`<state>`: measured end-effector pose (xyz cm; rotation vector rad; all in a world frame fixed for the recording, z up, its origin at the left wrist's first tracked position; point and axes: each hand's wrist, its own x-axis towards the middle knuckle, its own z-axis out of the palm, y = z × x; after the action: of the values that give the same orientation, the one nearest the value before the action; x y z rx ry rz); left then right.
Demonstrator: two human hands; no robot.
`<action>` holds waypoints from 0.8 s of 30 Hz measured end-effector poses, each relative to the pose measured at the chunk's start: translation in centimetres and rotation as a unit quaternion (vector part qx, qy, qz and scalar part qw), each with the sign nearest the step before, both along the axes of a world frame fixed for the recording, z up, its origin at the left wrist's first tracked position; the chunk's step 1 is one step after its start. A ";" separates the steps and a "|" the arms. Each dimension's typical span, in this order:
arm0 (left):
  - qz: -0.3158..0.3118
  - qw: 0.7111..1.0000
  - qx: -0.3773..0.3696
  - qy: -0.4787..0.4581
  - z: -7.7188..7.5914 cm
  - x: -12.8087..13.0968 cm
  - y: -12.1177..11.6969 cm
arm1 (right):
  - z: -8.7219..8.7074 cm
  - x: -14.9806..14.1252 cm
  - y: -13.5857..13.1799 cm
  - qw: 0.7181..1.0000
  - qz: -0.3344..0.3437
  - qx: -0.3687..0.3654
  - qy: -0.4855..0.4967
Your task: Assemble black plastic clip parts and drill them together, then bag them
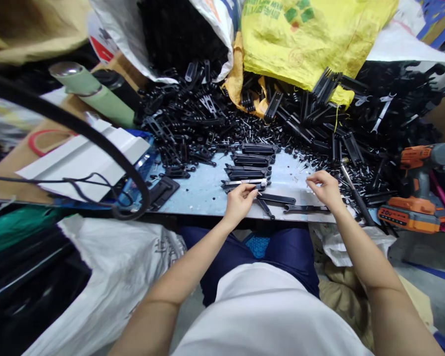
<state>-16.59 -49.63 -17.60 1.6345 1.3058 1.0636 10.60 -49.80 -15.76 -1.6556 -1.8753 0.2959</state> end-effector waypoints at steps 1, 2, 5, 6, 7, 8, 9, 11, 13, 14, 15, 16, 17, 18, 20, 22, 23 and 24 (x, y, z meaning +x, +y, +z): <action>0.009 1.000 -0.001 0.004 -0.4 -0.3 -0.4 | 0.4 -0.8 -0.7 0.999 0.023 -0.003 0.045; 0.018 1.000 0.008 0.019 -0.7 -0.4 -0.5 | 0.7 -1.5 -1.4 0.997 0.035 -0.009 0.073; 0.020 0.992 0.074 0.097 -0.7 -0.2 -0.6 | 1.5 -3.1 -3.0 0.994 0.046 -0.019 0.095; 0.007 0.986 0.103 0.130 -0.6 0.0 -0.6 | 1.7 -3.4 -3.3 0.995 0.047 -0.018 0.091; -0.011 0.977 0.133 0.168 -0.4 0.1 -0.7 | 1.8 -3.6 -3.6 0.995 0.049 -0.014 0.083; -0.030 0.964 0.160 0.212 -0.3 0.2 -0.8 | 1.9 -3.8 -3.8 0.996 0.052 -0.007 0.072; -0.050 0.947 0.183 0.259 -0.2 0.2 -0.9 | 2.0 -3.8 -3.9 0.997 0.057 0.001 0.060; -0.082 0.912 0.212 0.342 -0.1 0.3 -1.1 | 2.0 -3.8 -4.1 0.997 0.070 0.015 0.035; -0.109 0.885 0.227 0.391 -0.3 0.2 -1.2 | 1.9 -3.8 -4.3 0.996 0.080 0.027 0.017; -0.124 0.877 0.232 0.401 -0.4 0.1 -1.2 | 1.9 -3.8 -4.3 0.996 0.081 0.031 0.010; -0.135 0.872 0.236 0.406 -0.5 -0.1 -1.2 | 1.7 -3.8 -4.4 0.996 0.080 0.034 0.002; -0.141 0.870 0.238 0.408 -0.7 -0.2 -1.2 | 1.5 -3.8 -4.5 0.996 0.078 0.037 -0.006; -0.141 0.869 0.240 0.409 -0.8 -0.3 -1.2 | 1.3 -3.8 -4.5 0.996 0.076 0.040 -0.016; -0.133 0.871 0.242 0.407 -1.0 -0.4 -1.2 | 1.0 -3.8 -4.6 0.996 0.076 0.042 -0.025; -0.117 0.874 0.251 0.400 -1.2 -0.3 -1.3 | 0.3 -3.7 -4.7 0.994 0.089 0.040 -0.044; -0.132 0.871 0.276 0.384 -1.3 0.2 -1.3 | -0.5 -3.7 -4.9 0.991 0.114 0.034 -0.059; -0.157 0.866 0.292 0.375 -1.4 0.5 -1.2 | -0.8 -3.6 -5.1 0.989 0.126 0.031 -0.066; -0.190 0.857 0.309 0.366 -1.3 0.9 -1.0 | -1.0 -3.4 -5.2 0.987 0.135 0.031 -0.076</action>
<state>-15.71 -50.64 -18.93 2.8471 1.0206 0.6429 7.18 -54.98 -16.81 -1.4174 -2.2052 0.2243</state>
